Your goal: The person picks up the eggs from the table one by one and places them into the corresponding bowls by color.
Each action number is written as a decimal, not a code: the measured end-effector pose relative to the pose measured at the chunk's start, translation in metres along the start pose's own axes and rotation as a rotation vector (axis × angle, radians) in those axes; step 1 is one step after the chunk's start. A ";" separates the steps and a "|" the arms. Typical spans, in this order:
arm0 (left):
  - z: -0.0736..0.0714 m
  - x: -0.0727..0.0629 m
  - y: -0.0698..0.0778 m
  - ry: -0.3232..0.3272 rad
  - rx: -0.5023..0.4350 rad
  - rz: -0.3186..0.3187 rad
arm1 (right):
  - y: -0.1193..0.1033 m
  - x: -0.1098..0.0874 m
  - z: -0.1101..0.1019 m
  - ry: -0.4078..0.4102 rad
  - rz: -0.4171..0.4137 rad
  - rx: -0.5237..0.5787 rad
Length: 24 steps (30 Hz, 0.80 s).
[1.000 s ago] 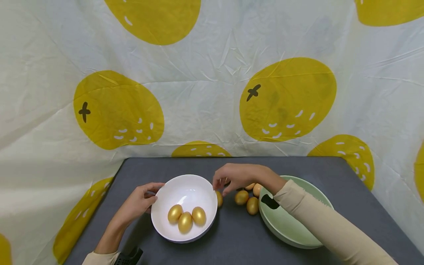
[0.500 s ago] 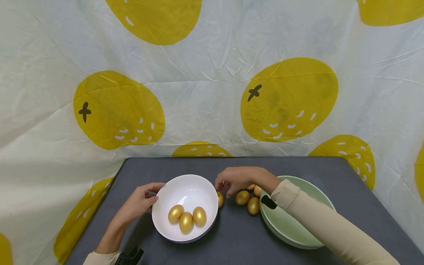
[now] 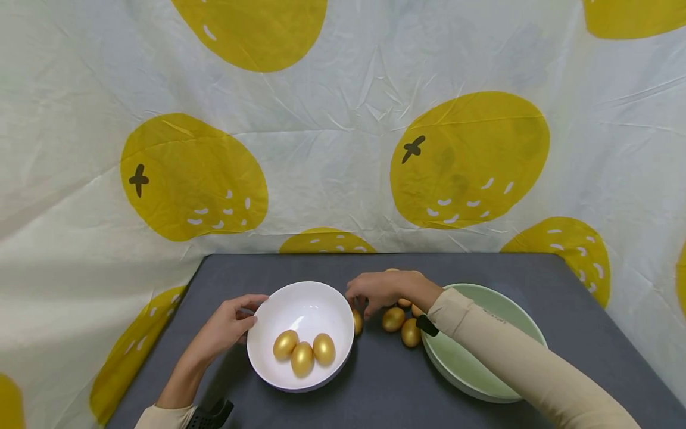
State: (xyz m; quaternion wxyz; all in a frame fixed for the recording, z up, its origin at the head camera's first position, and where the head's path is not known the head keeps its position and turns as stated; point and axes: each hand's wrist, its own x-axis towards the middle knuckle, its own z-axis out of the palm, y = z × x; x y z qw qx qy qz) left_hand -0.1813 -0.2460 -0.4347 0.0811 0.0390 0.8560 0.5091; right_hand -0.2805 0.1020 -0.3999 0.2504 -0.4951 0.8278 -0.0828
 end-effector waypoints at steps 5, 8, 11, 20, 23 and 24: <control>0.000 0.001 -0.001 -0.004 -0.005 0.005 | 0.002 0.000 0.000 -0.003 0.030 -0.007; -0.001 0.001 -0.001 -0.005 -0.007 0.006 | 0.002 -0.001 0.000 -0.004 0.042 -0.005; -0.001 0.001 -0.001 -0.005 -0.006 0.008 | 0.002 -0.001 0.000 -0.008 0.051 -0.028; -0.001 0.001 -0.001 -0.012 -0.010 0.007 | 0.001 -0.003 0.004 -0.024 0.101 -0.146; -0.001 0.000 -0.001 -0.009 -0.010 0.006 | -0.001 -0.004 0.005 -0.022 0.129 -0.149; -0.001 0.000 -0.001 -0.009 -0.010 0.006 | -0.002 -0.004 0.005 -0.023 0.139 -0.147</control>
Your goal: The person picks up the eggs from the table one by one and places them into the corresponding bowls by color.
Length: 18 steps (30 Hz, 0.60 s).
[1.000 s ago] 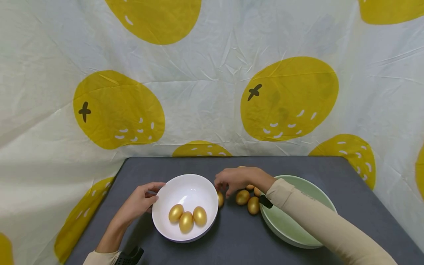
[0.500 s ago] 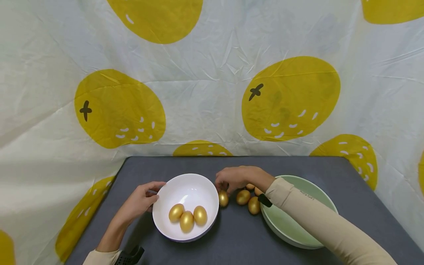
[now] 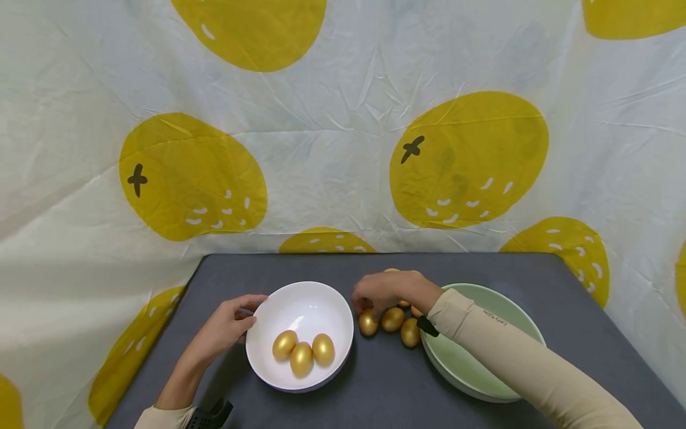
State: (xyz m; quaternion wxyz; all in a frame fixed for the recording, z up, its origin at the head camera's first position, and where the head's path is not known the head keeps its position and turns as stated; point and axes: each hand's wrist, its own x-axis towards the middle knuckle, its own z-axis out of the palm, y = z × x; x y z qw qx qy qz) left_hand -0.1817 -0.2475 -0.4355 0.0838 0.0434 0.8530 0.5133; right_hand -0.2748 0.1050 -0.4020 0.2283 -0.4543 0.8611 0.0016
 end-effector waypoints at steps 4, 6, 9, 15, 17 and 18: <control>0.000 -0.001 -0.001 0.002 0.006 0.006 | -0.003 0.000 0.001 -0.015 0.043 0.013; 0.000 -0.001 -0.001 0.000 0.004 0.008 | -0.004 0.000 0.001 -0.025 0.049 0.027; 0.001 -0.002 -0.001 -0.001 0.001 0.008 | -0.004 0.001 0.003 -0.043 0.055 0.043; 0.002 -0.002 0.000 -0.002 -0.004 0.009 | -0.004 0.000 0.003 -0.060 0.072 0.030; 0.002 -0.002 0.000 -0.001 -0.003 0.010 | -0.004 -0.001 0.003 -0.055 0.076 0.036; 0.002 -0.002 -0.001 -0.002 -0.004 0.011 | -0.003 -0.001 0.003 -0.053 0.071 0.043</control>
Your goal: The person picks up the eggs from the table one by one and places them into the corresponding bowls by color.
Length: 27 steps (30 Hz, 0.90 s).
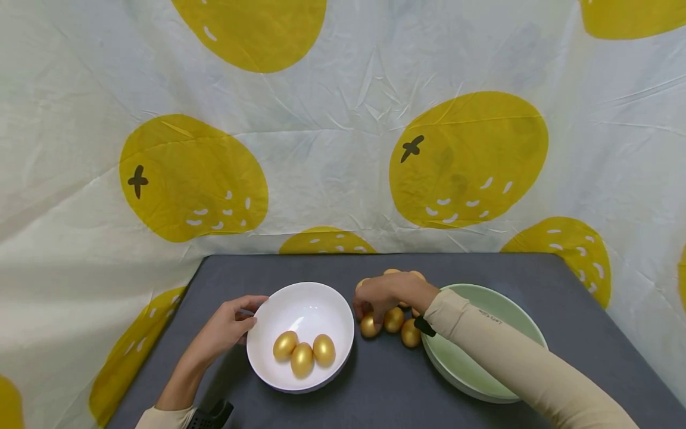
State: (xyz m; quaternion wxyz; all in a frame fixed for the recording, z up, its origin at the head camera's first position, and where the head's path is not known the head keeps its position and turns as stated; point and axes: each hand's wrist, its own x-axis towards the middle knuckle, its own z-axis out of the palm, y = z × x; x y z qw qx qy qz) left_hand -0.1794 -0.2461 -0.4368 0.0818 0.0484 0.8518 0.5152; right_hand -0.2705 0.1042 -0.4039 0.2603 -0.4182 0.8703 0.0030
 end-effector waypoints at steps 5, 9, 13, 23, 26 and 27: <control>0.001 -0.001 0.000 0.000 0.000 0.003 | 0.003 -0.004 -0.002 0.007 -0.076 0.024; 0.001 -0.001 0.000 0.001 0.005 0.005 | 0.005 -0.008 -0.005 0.013 -0.136 0.034; 0.001 -0.002 0.000 -0.003 0.000 0.005 | 0.008 -0.011 -0.007 0.029 -0.159 0.065; 0.001 -0.002 0.002 0.000 0.004 -0.007 | 0.010 -0.017 -0.010 0.057 -0.209 0.122; 0.001 -0.002 0.002 0.007 0.006 -0.012 | 0.010 -0.019 -0.010 0.064 -0.216 0.141; 0.002 -0.002 0.003 0.008 0.009 -0.012 | 0.010 -0.020 -0.010 0.068 -0.221 0.150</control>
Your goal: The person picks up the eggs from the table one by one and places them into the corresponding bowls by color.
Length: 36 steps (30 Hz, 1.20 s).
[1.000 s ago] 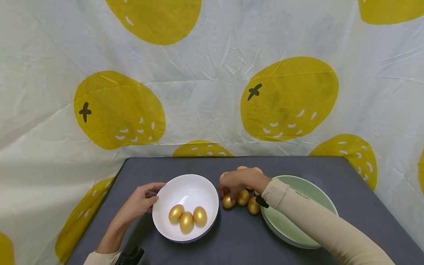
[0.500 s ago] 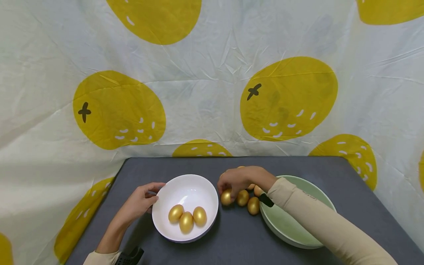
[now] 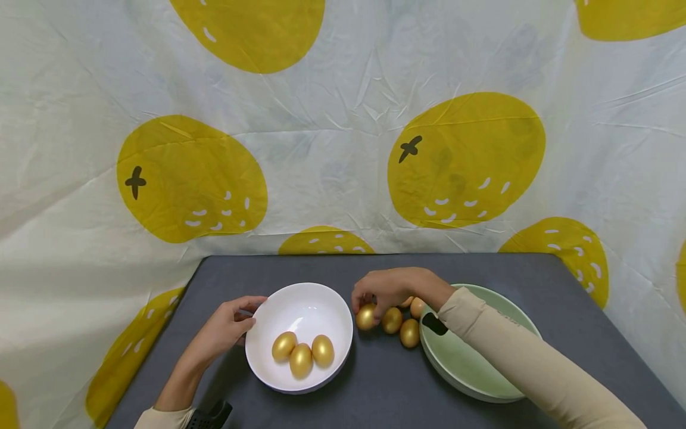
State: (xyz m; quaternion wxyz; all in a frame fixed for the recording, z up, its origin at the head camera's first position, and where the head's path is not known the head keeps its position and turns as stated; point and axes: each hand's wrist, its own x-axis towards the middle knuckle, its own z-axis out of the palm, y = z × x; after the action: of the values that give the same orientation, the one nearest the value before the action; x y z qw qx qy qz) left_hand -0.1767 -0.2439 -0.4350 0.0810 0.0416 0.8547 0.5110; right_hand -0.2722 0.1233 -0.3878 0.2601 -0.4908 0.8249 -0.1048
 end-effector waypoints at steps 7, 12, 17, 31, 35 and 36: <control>0.000 0.000 0.002 -0.001 0.002 -0.011 | -0.003 -0.008 -0.006 0.024 -0.027 0.063; -0.001 0.001 0.003 -0.002 0.000 -0.014 | -0.004 -0.013 -0.009 0.043 -0.055 0.107; -0.002 0.002 0.003 -0.006 -0.006 -0.014 | -0.006 -0.016 -0.013 0.067 -0.070 0.127; -0.003 0.003 0.005 -0.012 -0.016 -0.024 | -0.014 -0.019 -0.026 0.103 -0.088 0.149; -0.004 0.004 0.006 -0.010 -0.012 -0.034 | -0.017 -0.018 -0.030 0.104 -0.089 0.152; -0.004 0.004 0.007 -0.009 -0.009 -0.035 | -0.018 -0.018 -0.031 0.103 -0.089 0.153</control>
State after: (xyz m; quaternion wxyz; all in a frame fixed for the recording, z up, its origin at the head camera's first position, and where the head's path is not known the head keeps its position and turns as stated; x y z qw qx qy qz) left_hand -0.1816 -0.2434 -0.4275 0.0939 0.0283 0.8526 0.5133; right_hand -0.2677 0.1275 -0.3482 0.2490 -0.4995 0.8043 -0.2039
